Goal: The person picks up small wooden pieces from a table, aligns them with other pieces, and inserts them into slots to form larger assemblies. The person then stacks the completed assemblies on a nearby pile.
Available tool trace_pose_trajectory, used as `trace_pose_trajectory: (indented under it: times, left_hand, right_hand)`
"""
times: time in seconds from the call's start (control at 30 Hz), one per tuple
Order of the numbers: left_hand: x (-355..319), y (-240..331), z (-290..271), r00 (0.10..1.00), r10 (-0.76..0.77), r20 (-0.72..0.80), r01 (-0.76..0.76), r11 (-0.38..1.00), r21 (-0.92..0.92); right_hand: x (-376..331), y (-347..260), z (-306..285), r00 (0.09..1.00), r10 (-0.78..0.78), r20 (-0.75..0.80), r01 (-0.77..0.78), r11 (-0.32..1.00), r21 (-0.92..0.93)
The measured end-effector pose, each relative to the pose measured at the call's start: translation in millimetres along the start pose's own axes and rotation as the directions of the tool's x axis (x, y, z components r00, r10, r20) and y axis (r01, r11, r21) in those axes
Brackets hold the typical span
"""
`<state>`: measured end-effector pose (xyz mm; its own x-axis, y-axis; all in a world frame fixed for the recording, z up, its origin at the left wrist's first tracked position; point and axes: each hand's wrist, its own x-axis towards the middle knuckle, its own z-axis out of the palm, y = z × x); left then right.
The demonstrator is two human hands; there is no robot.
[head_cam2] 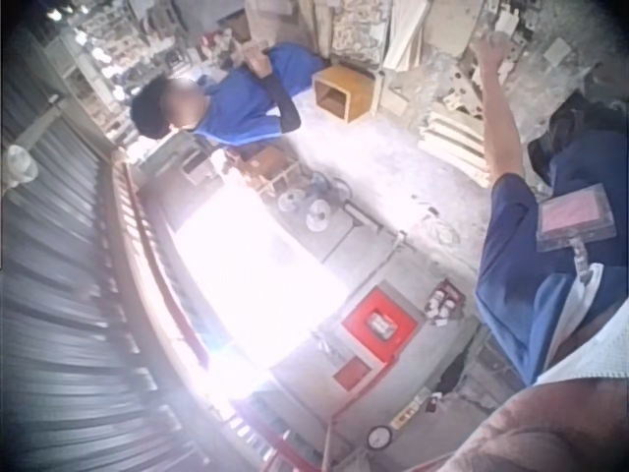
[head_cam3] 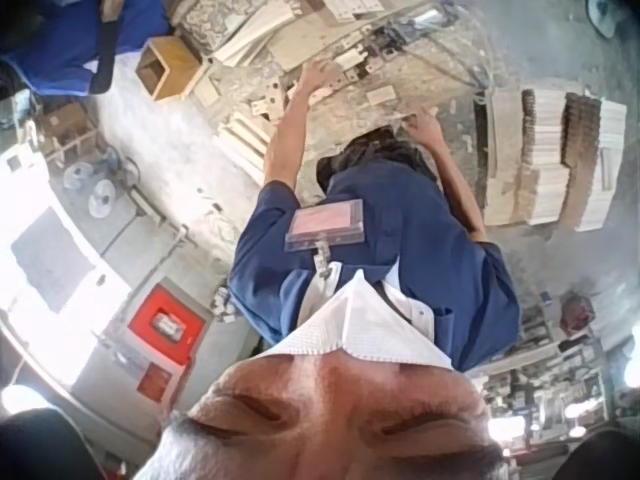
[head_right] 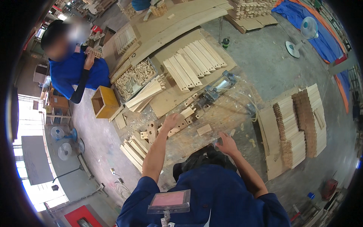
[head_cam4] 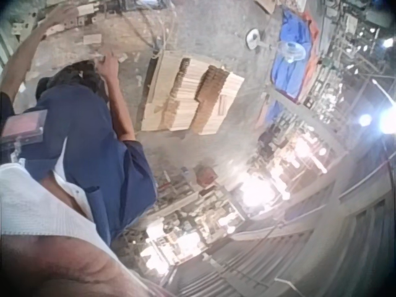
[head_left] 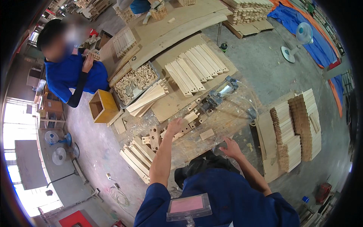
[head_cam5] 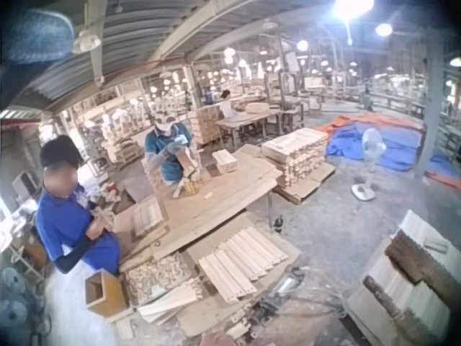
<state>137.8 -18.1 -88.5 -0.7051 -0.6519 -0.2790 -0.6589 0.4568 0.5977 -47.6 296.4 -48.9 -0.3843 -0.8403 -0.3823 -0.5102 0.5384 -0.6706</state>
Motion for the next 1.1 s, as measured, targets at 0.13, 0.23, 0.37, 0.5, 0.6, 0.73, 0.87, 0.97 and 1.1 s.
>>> trace_pose_trajectory:
  times: [0.13, 0.23, 0.37, 0.5, 0.6, 0.73, 0.87, 0.97, 1.1]
  left_hand:
    - [-5, 6, 24, 0.982, -0.191, -0.007, 0.187, 0.951, 0.246]
    - [-17, 8, 39, 0.969, -0.043, -0.243, 0.153, 0.876, 0.458]
    - [-24, 11, 34, 0.939, -0.04, -0.343, 0.167, 0.921, 0.352]
    - [-29, 7, 31, 0.933, -0.101, -0.346, 0.195, 0.949, 0.248]
    - [-21, 8, 33, 0.946, -0.104, -0.306, 0.177, 0.959, 0.221]
    - [-20, 5, 31, 0.944, -0.125, -0.306, 0.19, 0.963, 0.19]
    - [-16, 6, 34, 0.957, -0.158, -0.242, 0.211, 0.955, 0.209]
    - [-12, 3, 34, 0.957, -0.171, -0.233, 0.221, 0.952, 0.211]
    - [-8, 4, 34, 0.96, -0.185, -0.212, 0.23, 0.949, 0.214]
  right_hand:
    - [18, 1, 3, 0.998, -0.066, 0.0, 0.066, 0.996, -0.062]
    - [49, -12, 18, 0.987, -0.151, 0.057, 0.159, 0.965, -0.21]
    - [81, -32, 43, 0.98, -0.196, 0.044, 0.2, 0.93, -0.308]
    - [90, -35, 66, 0.987, -0.119, 0.11, 0.155, 0.888, -0.433]
    - [95, -32, 76, 0.99, -0.116, 0.081, 0.142, 0.848, -0.511]
    - [98, -30, 85, 0.995, -0.099, -0.002, 0.082, 0.829, -0.553]
    - [102, -28, 79, 0.992, 0.105, 0.071, -0.058, 0.875, -0.481]
    - [100, -23, 78, 0.979, 0.173, 0.11, -0.113, 0.902, -0.416]
    - [95, -12, 79, 0.988, 0.14, 0.071, -0.119, 0.963, -0.244]
